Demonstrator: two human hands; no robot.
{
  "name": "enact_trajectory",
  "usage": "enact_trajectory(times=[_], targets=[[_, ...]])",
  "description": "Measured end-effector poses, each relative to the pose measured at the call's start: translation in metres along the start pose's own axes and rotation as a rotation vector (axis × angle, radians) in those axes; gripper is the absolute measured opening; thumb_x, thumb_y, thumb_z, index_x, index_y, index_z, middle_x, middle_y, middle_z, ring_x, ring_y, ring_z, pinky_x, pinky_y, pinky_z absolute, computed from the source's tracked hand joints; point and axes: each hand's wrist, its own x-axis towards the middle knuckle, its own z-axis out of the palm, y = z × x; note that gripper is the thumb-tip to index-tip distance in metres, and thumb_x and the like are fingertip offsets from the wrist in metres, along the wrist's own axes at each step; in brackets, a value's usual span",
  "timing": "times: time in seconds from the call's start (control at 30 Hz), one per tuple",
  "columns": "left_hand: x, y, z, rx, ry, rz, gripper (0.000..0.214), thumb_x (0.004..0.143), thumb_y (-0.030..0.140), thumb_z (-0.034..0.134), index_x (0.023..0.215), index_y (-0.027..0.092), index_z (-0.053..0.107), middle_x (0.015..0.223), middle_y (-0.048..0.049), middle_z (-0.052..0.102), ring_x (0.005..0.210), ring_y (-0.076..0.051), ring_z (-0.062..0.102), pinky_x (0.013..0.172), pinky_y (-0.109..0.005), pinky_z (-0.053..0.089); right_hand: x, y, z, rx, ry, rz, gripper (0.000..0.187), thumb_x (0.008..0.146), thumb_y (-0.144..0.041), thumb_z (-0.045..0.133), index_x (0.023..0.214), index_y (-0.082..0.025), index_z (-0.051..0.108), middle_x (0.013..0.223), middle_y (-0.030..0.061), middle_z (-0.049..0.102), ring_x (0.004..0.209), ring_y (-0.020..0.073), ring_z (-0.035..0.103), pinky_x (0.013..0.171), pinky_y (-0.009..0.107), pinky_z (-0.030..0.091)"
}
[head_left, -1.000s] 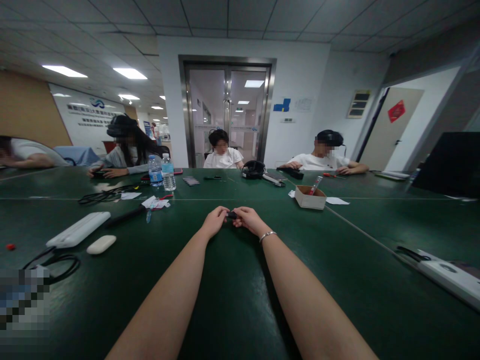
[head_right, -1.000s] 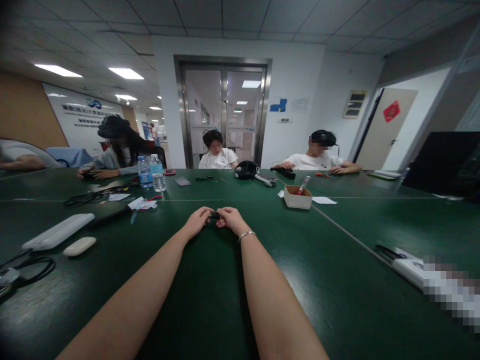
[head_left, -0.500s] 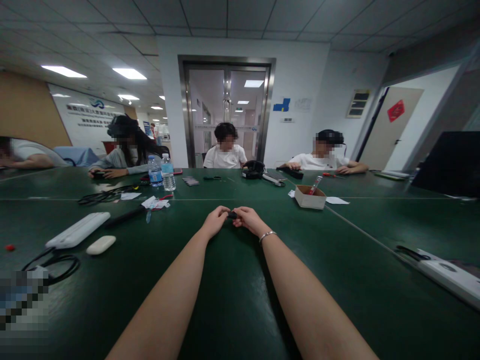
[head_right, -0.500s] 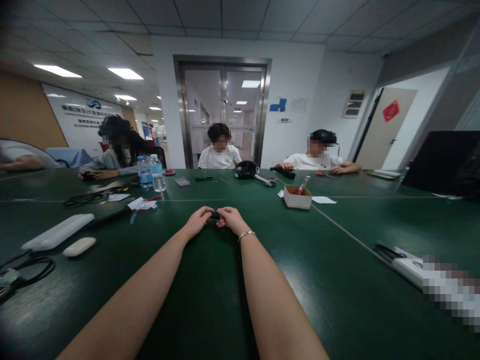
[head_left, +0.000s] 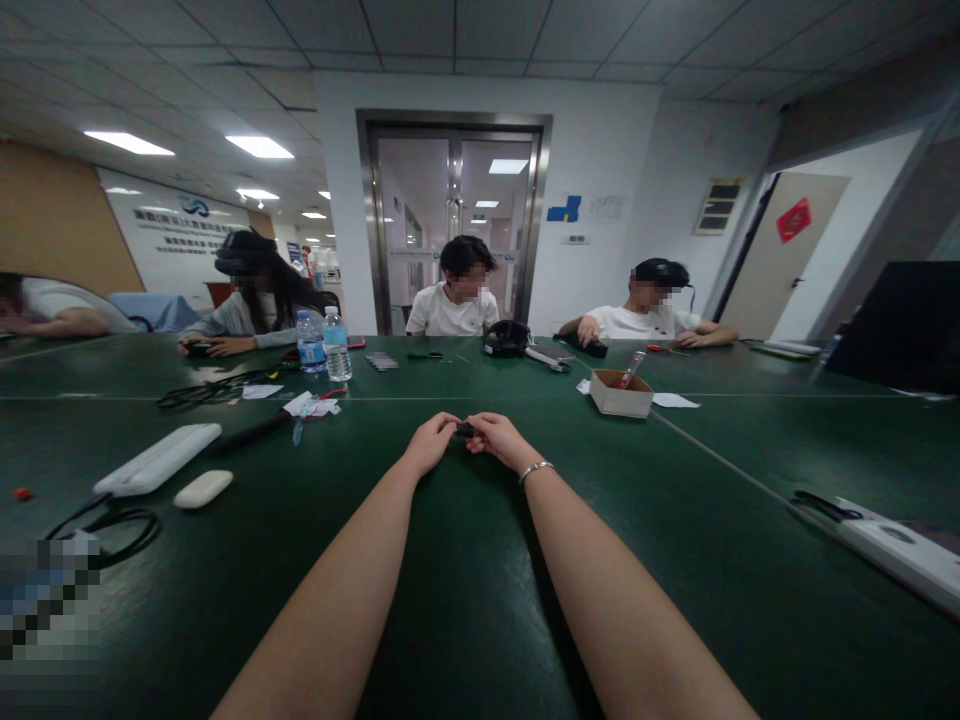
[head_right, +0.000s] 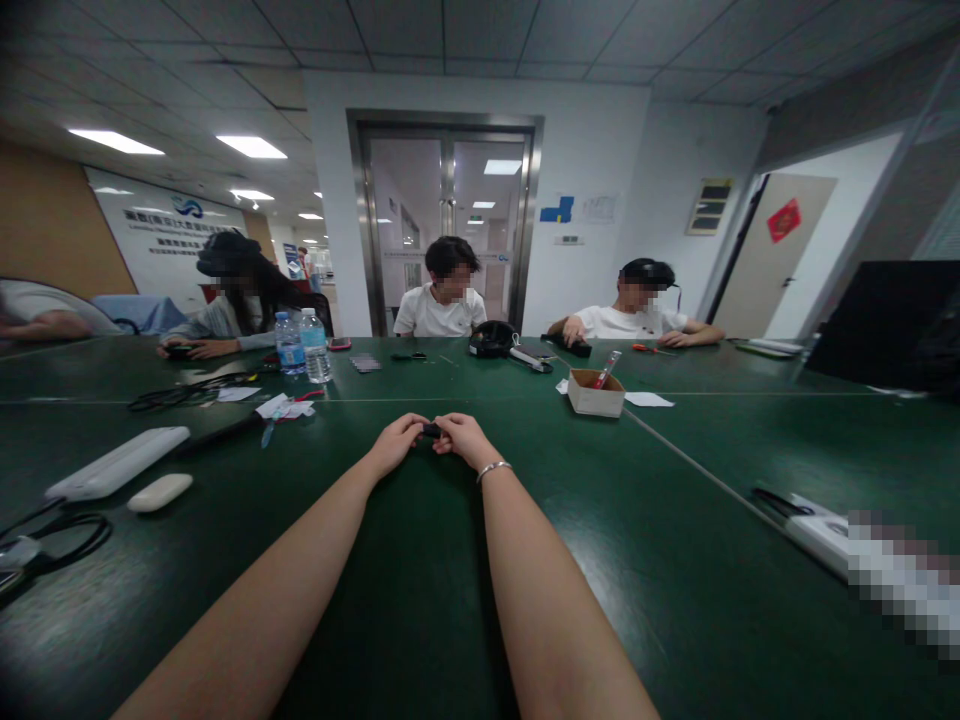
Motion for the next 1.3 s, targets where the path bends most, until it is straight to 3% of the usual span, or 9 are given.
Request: enact_trajectory(times=[0.47,0.63,0.77,0.9,1.07,1.3], targets=[[0.0025,-0.0025,0.0021,-0.049,0.003,0.009,0.026,0.082,0.035,0.042,0.094,0.019,0.059,0.087,-0.0028,0.061,0.069,-0.013,0.054,0.063,-0.024,0.042,-0.0008,-0.0013,0.0019,-0.032,0.0,0.011,0.013,0.091,-0.011,0.045,0.082,-0.008,0.055,0.05,0.0032,0.056,0.041,0.0107,0.056,0.04,0.016,0.049],[0.0014,-0.0013,0.0012,0.009,-0.005,-0.025,0.034,0.084,0.042,0.036,0.093,0.019,0.059,0.07,-0.0008,0.057,0.061,-0.013,0.05,0.056,-0.024,0.039,0.0,-0.0008,0.0007,-0.014,-0.011,0.012,0.01,0.09,-0.011,0.048,0.083,-0.007,0.055,0.051,0.0039,0.057,0.042,0.0112,0.056,0.041,0.017,0.05],[0.0017,-0.0032,0.0013,0.006,0.006,-0.024,0.031,0.084,0.038,0.038,0.094,0.019,0.059,0.081,-0.0025,0.059,0.066,-0.013,0.051,0.059,-0.024,0.041,0.0012,0.0003,-0.0009,0.001,-0.021,0.009,0.009,0.089,-0.013,0.051,0.082,-0.008,0.055,0.051,0.0034,0.056,0.043,0.0117,0.057,0.041,0.017,0.049],[0.001,-0.0028,0.0015,0.004,0.008,-0.03,0.033,0.084,0.04,0.036,0.095,0.019,0.059,0.076,-0.0024,0.058,0.066,-0.014,0.052,0.059,-0.025,0.041,0.0006,0.0009,-0.0017,0.01,-0.027,0.002,0.011,0.09,-0.012,0.048,0.082,-0.008,0.055,0.051,0.0026,0.055,0.044,0.0116,0.058,0.041,0.016,0.049],[0.0004,-0.0012,0.0015,-0.007,0.03,-0.027,0.025,0.081,0.033,0.042,0.095,0.02,0.059,0.094,-0.0035,0.061,0.077,-0.015,0.054,0.066,-0.025,0.042,0.0003,0.0021,-0.0009,-0.021,-0.017,0.006,0.008,0.087,-0.014,0.054,0.082,-0.009,0.056,0.051,0.0025,0.056,0.043,0.0116,0.057,0.041,0.017,0.05],[0.0,-0.0033,0.002,0.066,0.016,0.009,0.03,0.083,0.04,0.039,0.095,0.021,0.059,0.074,-0.0008,0.059,0.066,-0.014,0.054,0.06,-0.025,0.039,-0.0002,0.0017,-0.002,-0.054,-0.051,0.006,0.007,0.088,-0.012,0.05,0.086,-0.008,0.056,0.056,0.0041,0.059,0.044,0.0101,0.057,0.043,0.016,0.051]])
